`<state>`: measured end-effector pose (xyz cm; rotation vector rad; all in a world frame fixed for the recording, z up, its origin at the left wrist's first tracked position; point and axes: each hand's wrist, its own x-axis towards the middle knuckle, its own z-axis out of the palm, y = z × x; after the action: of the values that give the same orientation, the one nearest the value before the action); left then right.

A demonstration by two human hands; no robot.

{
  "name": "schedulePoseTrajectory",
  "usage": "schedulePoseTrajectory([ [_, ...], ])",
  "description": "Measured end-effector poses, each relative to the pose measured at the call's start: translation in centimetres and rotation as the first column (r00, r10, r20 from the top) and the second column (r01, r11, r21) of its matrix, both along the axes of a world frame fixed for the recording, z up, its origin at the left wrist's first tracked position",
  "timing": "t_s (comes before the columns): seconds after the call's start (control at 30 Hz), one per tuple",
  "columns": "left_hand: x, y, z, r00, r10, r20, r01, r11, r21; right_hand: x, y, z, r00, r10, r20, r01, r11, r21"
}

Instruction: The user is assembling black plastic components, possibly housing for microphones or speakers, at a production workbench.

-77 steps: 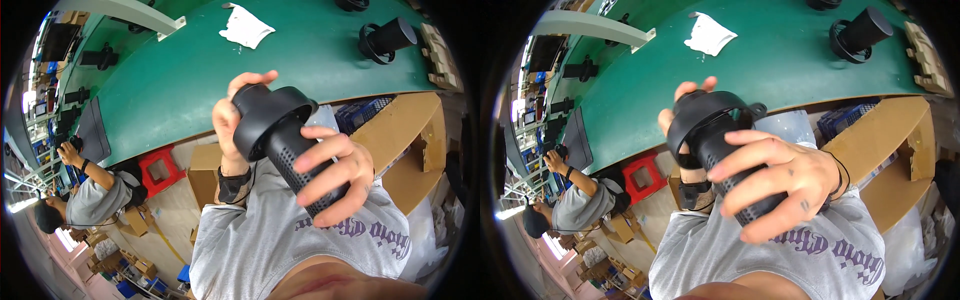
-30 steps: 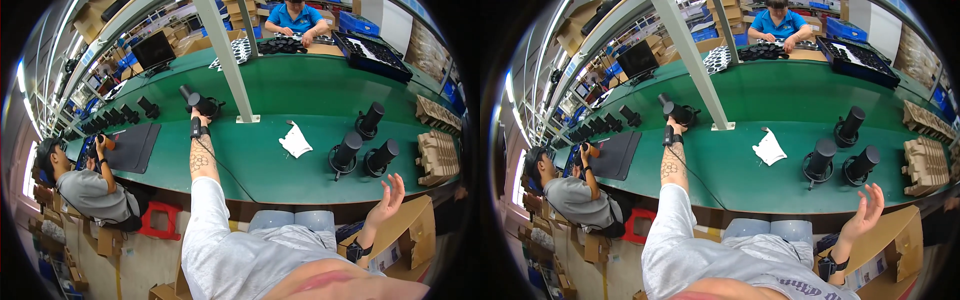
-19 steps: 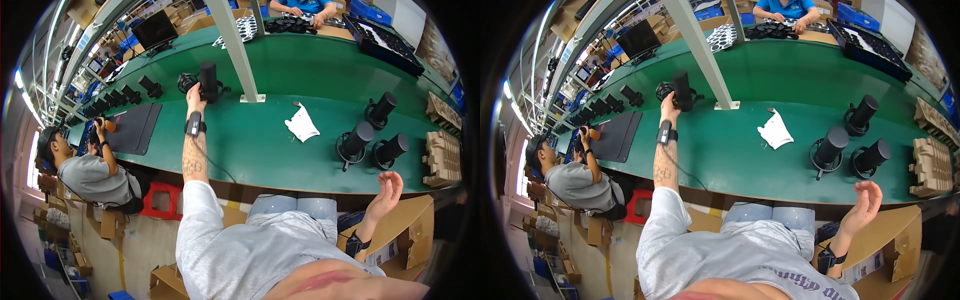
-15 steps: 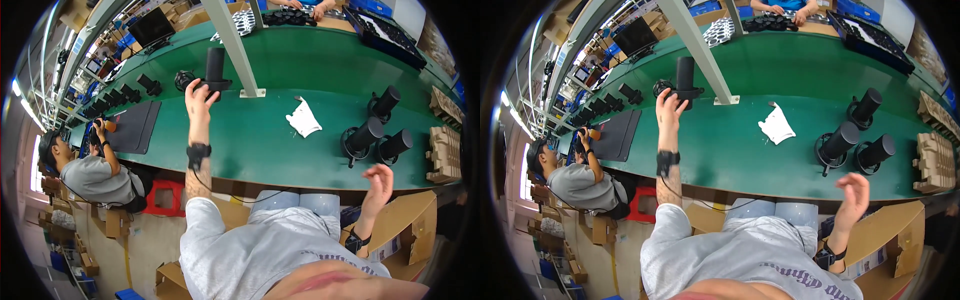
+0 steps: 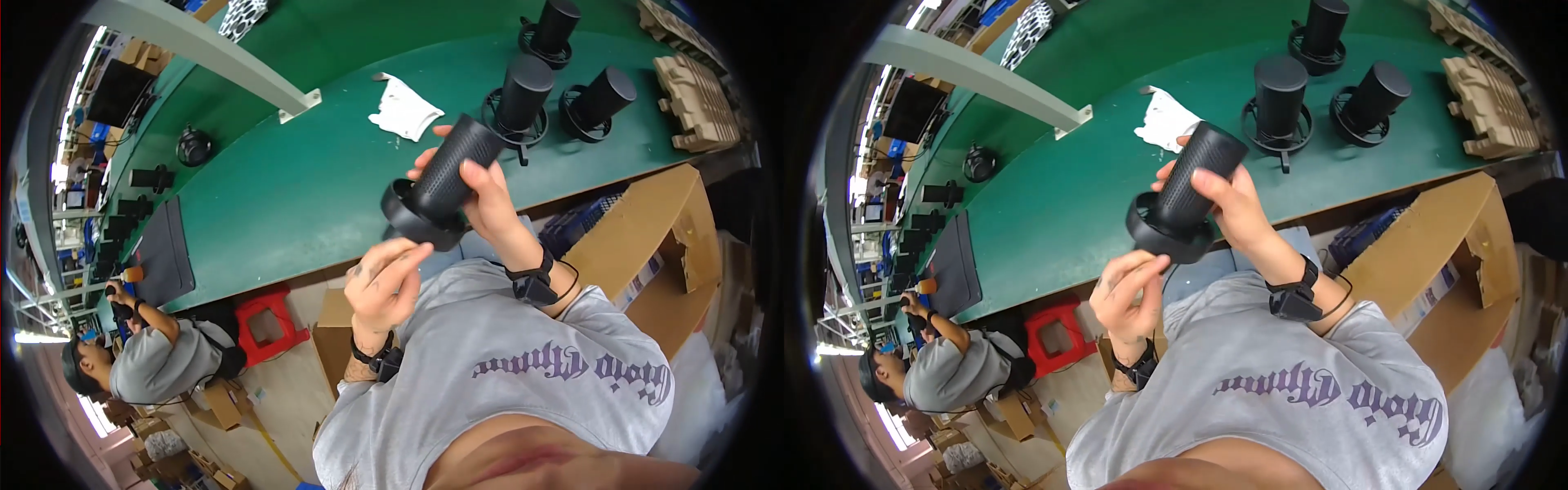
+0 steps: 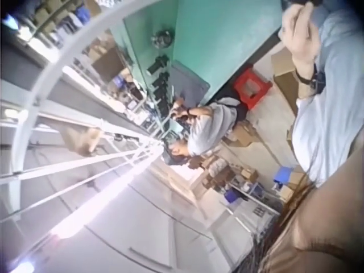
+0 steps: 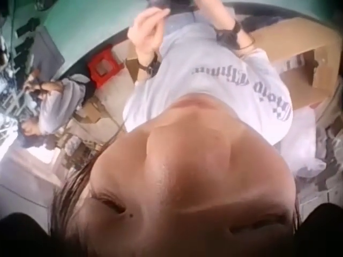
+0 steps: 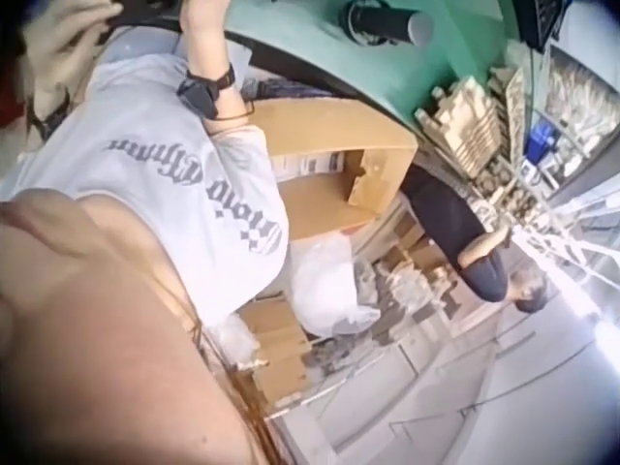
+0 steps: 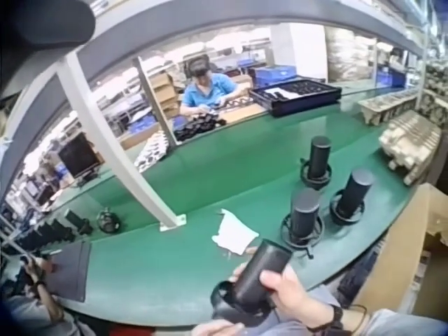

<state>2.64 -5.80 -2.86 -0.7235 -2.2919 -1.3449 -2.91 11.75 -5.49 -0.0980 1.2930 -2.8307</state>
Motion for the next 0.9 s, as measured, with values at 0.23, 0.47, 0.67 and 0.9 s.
schedulePoseTrajectory([
  [0.23,-1.0,2.8,0.0,0.993,-0.050,0.107,0.044,0.998,0.049,0.1,1.2,-0.6,0.858,0.231,0.458,0.056,0.846,-0.530],
  [0.47,-0.9,3.9,0.2,0.965,0.017,-0.261,-0.014,1.000,0.011,1.1,1.4,1.1,0.880,0.260,0.397,-0.009,0.845,-0.534],
  [0.67,-0.9,4.2,0.8,0.928,-0.040,-0.370,0.018,0.998,-0.062,1.6,1.5,1.9,0.889,0.283,0.361,0.001,0.786,-0.618],
  [0.9,-1.3,4.1,2.0,0.861,-0.241,-0.448,0.184,0.968,-0.168,1.3,2.0,1.0,0.887,0.363,0.287,-0.085,0.738,-0.670],
])
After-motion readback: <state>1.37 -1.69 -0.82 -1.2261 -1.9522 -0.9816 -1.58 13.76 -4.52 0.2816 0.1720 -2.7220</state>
